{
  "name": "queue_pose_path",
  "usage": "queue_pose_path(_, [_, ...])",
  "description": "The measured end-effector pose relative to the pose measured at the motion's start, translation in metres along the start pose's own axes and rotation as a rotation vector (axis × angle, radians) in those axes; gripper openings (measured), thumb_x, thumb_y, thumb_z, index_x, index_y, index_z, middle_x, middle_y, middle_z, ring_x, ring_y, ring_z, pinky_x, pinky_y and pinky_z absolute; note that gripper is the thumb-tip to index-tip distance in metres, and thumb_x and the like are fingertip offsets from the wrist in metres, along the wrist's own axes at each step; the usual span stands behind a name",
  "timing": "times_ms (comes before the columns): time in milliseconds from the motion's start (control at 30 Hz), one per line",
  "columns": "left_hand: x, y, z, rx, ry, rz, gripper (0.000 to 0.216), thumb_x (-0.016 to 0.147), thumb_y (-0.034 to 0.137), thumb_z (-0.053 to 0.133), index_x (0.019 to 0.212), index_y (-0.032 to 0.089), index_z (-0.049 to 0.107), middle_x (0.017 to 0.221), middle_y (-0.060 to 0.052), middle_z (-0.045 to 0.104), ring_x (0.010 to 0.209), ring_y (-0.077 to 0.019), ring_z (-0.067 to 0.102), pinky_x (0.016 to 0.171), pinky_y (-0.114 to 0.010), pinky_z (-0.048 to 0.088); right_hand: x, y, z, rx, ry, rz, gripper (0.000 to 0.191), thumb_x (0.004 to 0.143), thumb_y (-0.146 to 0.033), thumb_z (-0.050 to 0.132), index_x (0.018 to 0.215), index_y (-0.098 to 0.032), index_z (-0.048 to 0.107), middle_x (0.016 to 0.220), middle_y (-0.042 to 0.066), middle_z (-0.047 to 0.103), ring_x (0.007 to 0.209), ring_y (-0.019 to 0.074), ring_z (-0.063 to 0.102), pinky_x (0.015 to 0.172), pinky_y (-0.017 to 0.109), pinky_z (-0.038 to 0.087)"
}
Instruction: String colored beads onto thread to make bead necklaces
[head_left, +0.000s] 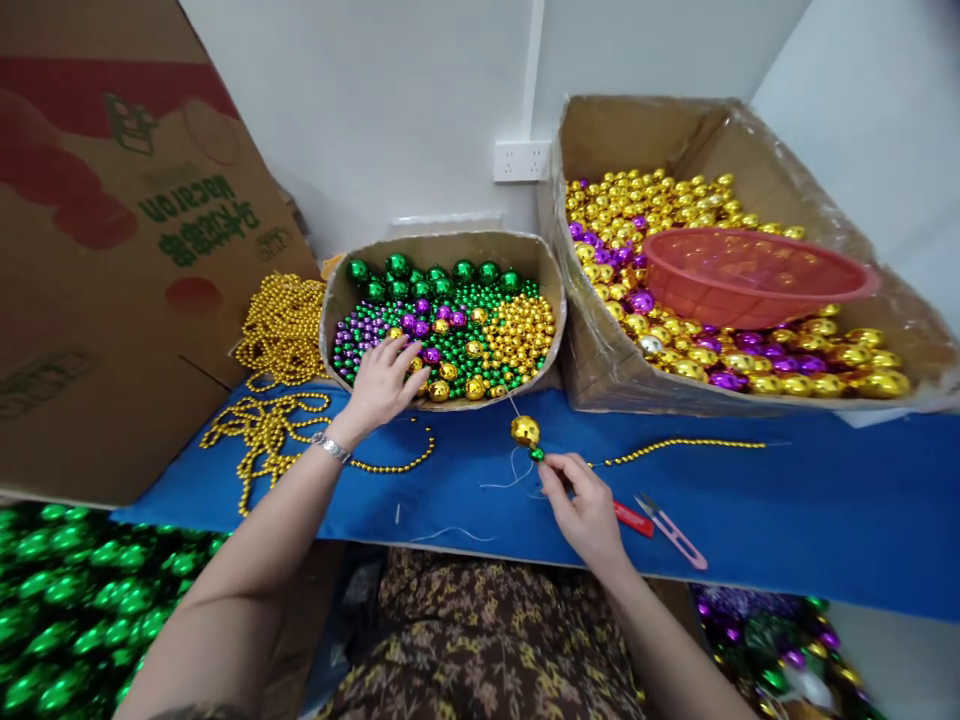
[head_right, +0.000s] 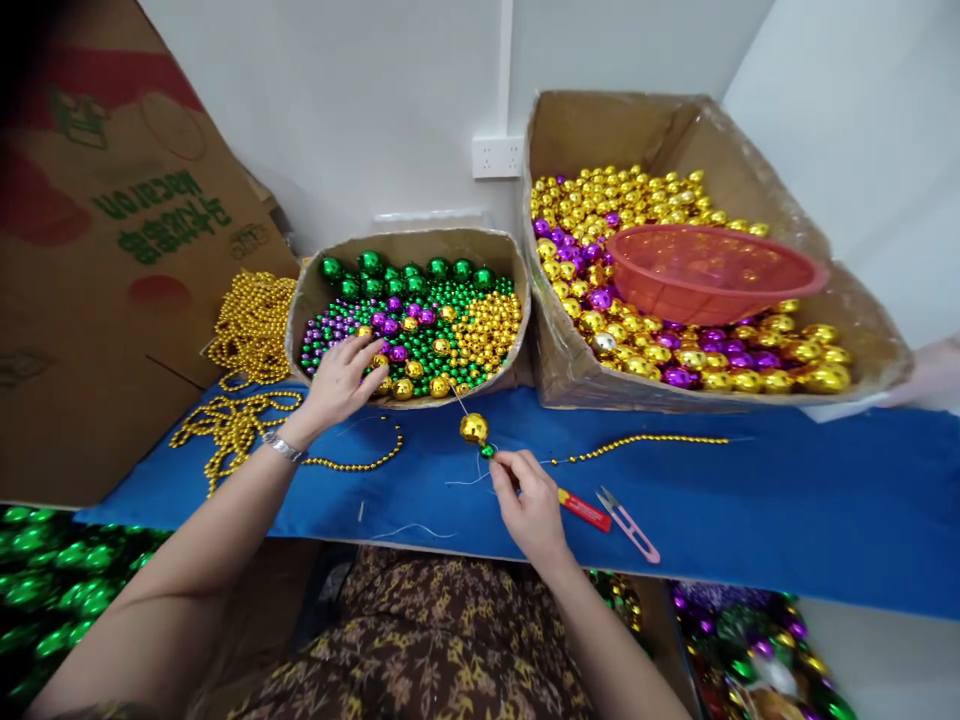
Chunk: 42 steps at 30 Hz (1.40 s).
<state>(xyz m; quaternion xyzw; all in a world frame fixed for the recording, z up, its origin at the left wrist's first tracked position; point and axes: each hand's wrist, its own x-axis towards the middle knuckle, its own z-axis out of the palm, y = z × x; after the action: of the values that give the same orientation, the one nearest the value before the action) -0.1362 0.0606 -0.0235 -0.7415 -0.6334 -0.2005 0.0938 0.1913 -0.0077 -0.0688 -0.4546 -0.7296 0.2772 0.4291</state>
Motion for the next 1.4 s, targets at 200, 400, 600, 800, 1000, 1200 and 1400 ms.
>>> queue_pose_path(200, [-0.014, -0.012, 0.001, -0.058, -0.149, -0.095, 0.062, 0.095, 0.054, 0.036, 0.142, 0.014, 0.045, 0.148, -0.019, 0.042, 0.140, -0.0346, 0.032, 0.112, -0.053, 0.030, 0.000, -0.001, 0.004, 0.017, -0.012, -0.005, 0.016, 0.095, -0.030, 0.050, 0.091, -0.020, 0.062, 0.080, 0.002, 0.062, 0.071, 0.0150, 0.062, 0.068, 0.027, 0.048])
queue_pose_path(400, [0.014, -0.007, -0.002, -0.302, -0.051, -0.104, 0.050, 0.097, 0.045, 0.035, 0.132, 0.014, 0.055, 0.135, -0.013, 0.057, 0.127, -0.0240, 0.051, 0.108, -0.038, 0.039, -0.002, -0.003, 0.003, 0.007, -0.011, -0.025, 0.016, 0.095, -0.030, 0.051, 0.090, -0.021, 0.062, 0.080, 0.003, 0.063, 0.070, 0.0157, 0.062, 0.066, 0.027, 0.048])
queue_pose_path(600, [0.047, -0.059, 0.002, -0.059, -0.017, -0.364, 0.033, 0.094, 0.032, 0.052, 0.113, 0.007, 0.062, 0.112, -0.013, 0.065, 0.109, -0.0294, 0.059, 0.098, -0.050, 0.045, -0.001, -0.001, 0.002, 0.006, -0.003, -0.026, 0.016, 0.095, -0.030, 0.051, 0.089, -0.021, 0.062, 0.078, 0.002, 0.063, 0.068, 0.0153, 0.061, 0.065, 0.027, 0.048])
queue_pose_path(800, [0.057, -0.059, 0.000, -0.122, -0.012, -0.383, 0.029, 0.091, 0.031, 0.058, 0.112, 0.011, 0.062, 0.115, -0.010, 0.062, 0.108, -0.0256, 0.059, 0.093, -0.048, 0.049, 0.001, -0.001, 0.009, 0.018, -0.016, -0.038, 0.015, 0.095, -0.028, 0.051, 0.090, -0.021, 0.063, 0.081, 0.003, 0.064, 0.072, 0.0157, 0.063, 0.067, 0.026, 0.049])
queue_pose_path(1000, [0.034, -0.001, -0.011, -0.686, 0.076, -0.445, 0.027, 0.092, 0.030, 0.052, 0.107, 0.012, 0.065, 0.099, -0.010, 0.070, 0.091, -0.0200, 0.067, 0.087, -0.038, 0.054, 0.003, -0.007, 0.012, 0.014, -0.031, -0.099, 0.014, 0.095, -0.026, 0.051, 0.093, -0.021, 0.064, 0.084, 0.004, 0.066, 0.077, 0.0157, 0.064, 0.072, 0.027, 0.050])
queue_pose_path(1200, [-0.008, 0.074, -0.019, -1.719, 0.003, -0.599, 0.022, 0.076, 0.029, 0.075, 0.094, 0.018, 0.071, 0.093, -0.005, 0.072, 0.084, -0.0143, 0.069, 0.080, -0.029, 0.057, 0.004, -0.016, 0.010, -0.032, -0.005, -0.180, 0.014, 0.095, -0.024, 0.051, 0.097, -0.021, 0.064, 0.086, 0.005, 0.067, 0.078, 0.0157, 0.064, 0.074, 0.028, 0.052])
queue_pose_path(1400, [-0.017, 0.093, -0.014, -1.760, 0.021, -0.655, 0.025, 0.067, 0.028, 0.082, 0.088, 0.018, 0.074, 0.088, -0.005, 0.073, 0.081, -0.0155, 0.069, 0.077, -0.031, 0.057, 0.001, -0.016, 0.007, -0.073, 0.002, -0.185, 0.015, 0.096, -0.024, 0.050, 0.098, -0.021, 0.065, 0.087, 0.006, 0.067, 0.080, 0.0162, 0.065, 0.074, 0.028, 0.052])
